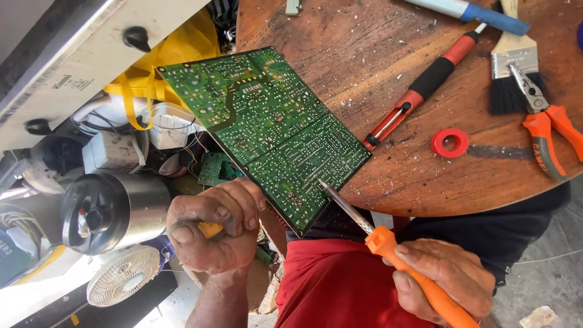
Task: The person holds a green circuit board with one hand and uses a soldering iron with the other to apply heat to various points on the board. The person works over a wooden table cluttered with tools and electronic components.
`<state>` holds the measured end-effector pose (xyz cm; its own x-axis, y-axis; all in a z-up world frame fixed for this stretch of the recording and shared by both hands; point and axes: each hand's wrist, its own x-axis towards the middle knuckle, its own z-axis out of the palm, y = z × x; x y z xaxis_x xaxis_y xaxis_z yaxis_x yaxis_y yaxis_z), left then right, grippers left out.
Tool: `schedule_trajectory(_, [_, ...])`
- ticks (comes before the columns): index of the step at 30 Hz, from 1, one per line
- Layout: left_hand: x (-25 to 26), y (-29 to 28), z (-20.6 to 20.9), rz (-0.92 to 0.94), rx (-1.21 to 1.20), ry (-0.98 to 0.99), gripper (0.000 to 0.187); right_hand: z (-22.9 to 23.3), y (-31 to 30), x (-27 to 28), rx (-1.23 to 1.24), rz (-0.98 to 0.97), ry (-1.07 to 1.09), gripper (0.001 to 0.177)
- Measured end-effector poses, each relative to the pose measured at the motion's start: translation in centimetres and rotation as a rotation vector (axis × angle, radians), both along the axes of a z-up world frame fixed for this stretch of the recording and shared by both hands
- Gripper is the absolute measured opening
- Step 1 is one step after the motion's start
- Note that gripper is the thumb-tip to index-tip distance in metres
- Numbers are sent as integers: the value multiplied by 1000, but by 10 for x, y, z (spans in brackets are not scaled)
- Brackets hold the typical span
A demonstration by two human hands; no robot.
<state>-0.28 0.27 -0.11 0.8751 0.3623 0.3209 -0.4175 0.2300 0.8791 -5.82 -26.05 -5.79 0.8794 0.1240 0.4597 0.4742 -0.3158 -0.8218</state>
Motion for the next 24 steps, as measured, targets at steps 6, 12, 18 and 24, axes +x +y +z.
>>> schedule_trajectory(6, [1,0,3,-17,-40,11,41,-6,-3,-3,-35,-1,11,24])
schedule_trajectory(12, [0,0,3,-20,-26,8,39,-9,-1,-3,-56,9,-17,25])
schedule_trajectory(18, [-1,2,2,-31,-24,9,39,-9,-2,-2,-35,10,-36,25])
schedule_trajectory(24, [-1,3,2,-30,-24,7,38,2,-8,-7,-19,9,103,25])
